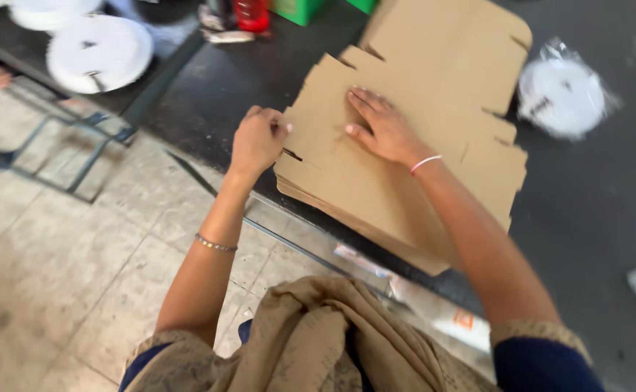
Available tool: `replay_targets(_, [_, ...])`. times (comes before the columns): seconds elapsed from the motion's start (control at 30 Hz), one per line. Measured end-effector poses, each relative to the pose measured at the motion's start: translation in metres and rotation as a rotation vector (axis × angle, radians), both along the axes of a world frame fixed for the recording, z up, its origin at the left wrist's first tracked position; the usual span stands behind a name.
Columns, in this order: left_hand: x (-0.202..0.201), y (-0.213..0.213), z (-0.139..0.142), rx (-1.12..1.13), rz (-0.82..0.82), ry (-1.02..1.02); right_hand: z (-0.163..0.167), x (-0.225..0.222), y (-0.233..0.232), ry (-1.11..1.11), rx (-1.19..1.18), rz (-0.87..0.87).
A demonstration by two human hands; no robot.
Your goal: The person folds white cardboard inserts and places them inside brown cardboard cartons to form boxes, then stacks the assembled boxes on the table. At the end, the person places a plastic-wrapped round light fixture into one of the assembled boxes.
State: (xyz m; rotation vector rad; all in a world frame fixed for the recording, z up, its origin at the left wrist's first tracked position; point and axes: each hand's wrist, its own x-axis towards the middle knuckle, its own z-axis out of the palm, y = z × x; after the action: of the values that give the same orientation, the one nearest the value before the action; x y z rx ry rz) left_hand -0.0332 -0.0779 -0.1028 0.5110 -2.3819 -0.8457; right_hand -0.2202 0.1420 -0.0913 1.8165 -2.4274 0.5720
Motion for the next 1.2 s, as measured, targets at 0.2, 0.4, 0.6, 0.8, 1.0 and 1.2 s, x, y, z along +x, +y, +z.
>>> replay_targets(0.2, [0.005,-0.023,-0.006,0.098,-0.199,0.057,0.021,0.04,0.111,-0.176,0.06,-0.195])
replay_targets(0.4, [0.009,-0.037,-0.012,0.211,-0.288,0.093,0.041,0.17,0.161,-0.38,0.101,-0.457])
replay_targets(0.6, [0.01,-0.039,-0.028,0.161,-0.256,0.159,0.006,0.223,0.196,-0.465,-0.367,-1.021])
replay_targets(0.8, [0.014,-0.018,-0.032,0.099,-0.148,0.171,-0.032,0.155,0.221,-0.282,-0.269,-1.188])
replay_targets(1.0, [0.006,-0.013,-0.023,0.048,-0.081,0.088,-0.013,0.16,0.221,-0.489,-0.457,-1.17])
replay_targets(1.2, [-0.008,-0.012,-0.03,0.089,-0.141,-0.01,0.0,0.15,0.21,-0.543,-0.586,-1.096])
